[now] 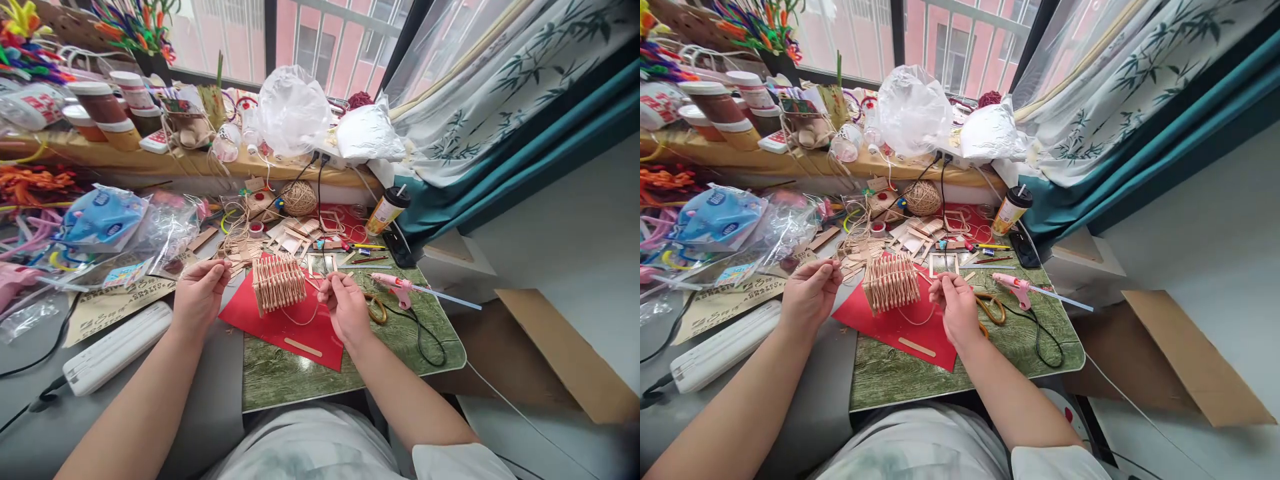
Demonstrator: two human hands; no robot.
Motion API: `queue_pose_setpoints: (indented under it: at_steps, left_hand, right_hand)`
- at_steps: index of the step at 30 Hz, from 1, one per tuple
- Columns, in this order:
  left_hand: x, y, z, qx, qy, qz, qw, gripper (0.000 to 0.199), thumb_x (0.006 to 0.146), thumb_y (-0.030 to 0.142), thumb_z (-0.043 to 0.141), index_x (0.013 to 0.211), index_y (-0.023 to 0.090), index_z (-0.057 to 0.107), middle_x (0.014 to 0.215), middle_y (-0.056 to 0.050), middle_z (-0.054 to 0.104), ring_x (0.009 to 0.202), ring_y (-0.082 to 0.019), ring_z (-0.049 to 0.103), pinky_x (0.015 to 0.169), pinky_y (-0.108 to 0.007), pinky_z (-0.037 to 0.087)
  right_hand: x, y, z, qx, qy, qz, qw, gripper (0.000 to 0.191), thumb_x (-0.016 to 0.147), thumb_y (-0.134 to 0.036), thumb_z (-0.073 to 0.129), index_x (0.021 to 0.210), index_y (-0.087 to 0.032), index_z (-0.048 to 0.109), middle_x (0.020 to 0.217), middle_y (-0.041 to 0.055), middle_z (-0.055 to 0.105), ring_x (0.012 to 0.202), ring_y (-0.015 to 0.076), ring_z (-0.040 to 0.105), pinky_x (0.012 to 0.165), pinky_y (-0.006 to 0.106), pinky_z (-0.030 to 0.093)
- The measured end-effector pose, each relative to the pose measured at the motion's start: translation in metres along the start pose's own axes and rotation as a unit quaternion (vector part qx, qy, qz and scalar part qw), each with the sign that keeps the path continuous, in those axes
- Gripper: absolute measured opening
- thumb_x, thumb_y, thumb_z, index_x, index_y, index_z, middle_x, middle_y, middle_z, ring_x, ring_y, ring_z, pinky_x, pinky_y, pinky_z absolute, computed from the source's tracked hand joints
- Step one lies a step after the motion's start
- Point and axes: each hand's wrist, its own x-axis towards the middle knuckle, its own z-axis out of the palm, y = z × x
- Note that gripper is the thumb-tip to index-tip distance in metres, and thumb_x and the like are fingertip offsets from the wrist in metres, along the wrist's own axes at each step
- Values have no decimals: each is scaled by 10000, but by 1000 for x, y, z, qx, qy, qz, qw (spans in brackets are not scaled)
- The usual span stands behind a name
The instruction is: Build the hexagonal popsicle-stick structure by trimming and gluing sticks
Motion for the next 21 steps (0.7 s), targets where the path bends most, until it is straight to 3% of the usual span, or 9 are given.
queue_pose_setpoints:
  at_steps: [3, 6, 11, 13, 16, 21]
  left_hand:
    - [-1, 2, 2, -9, -11, 8, 1000, 295, 700, 330, 1011, 840, 196, 789, 795, -11, 738, 706, -92, 662, 691, -204, 592]
    - [-3, 7, 7, -20, -34, 10, 999, 291, 794, 382, 953, 837, 194, 735, 657, 26, 586, 656, -96, 591, 651, -212, 551]
    - [-6, 13, 15, -32, -87, 0, 996, 464, 888, 430, 860, 666, 177, 540, 553, 63, 350, 544, -86, 449, 566, -216, 462]
    - [-8, 10, 16, -22, -65, -5, 998, 455, 847, 462, 897, 686, 175, 583, 568, 53, 425, 567, -87, 496, 594, -214, 490]
    - [-9, 3, 14, 4, -34, -19, 999, 380, 783, 478, 952, 837, 172, 733, 748, -2, 653, 677, -83, 614, 629, -185, 516]
    - [-7, -5, 11, 40, -14, -55, 998, 387, 786, 454, 950, 1000, 163, 812, 937, -87, 790, 809, -129, 717, 735, -234, 586]
  right_hand:
    - [-1, 2, -3, 64, -34, 38, 997, 159, 952, -333, 672, 875, -229, 579, 691, -20, 625, 584, 123, 527, 582, 253, 454]
    - [1, 4, -6, 88, -46, 62, 993, 280, 980, -360, 598, 766, -235, 469, 587, -39, 539, 499, 111, 422, 518, 243, 381]
    - [10, 6, -11, 61, -55, 65, 995, 368, 972, -423, 674, 731, -231, 473, 535, -61, 489, 451, 94, 372, 481, 233, 339]
    - [13, 7, -13, 60, -63, 65, 994, 323, 947, -411, 740, 775, -217, 548, 600, -42, 562, 496, 100, 447, 508, 236, 388]
    - [15, 12, -18, 62, -73, 58, 994, 256, 929, -381, 801, 860, -197, 637, 710, -26, 629, 578, 94, 521, 570, 230, 446]
    - [21, 21, -29, 51, -79, 65, 993, 212, 950, -371, 786, 895, -198, 677, 745, -20, 655, 615, 94, 559, 606, 231, 476]
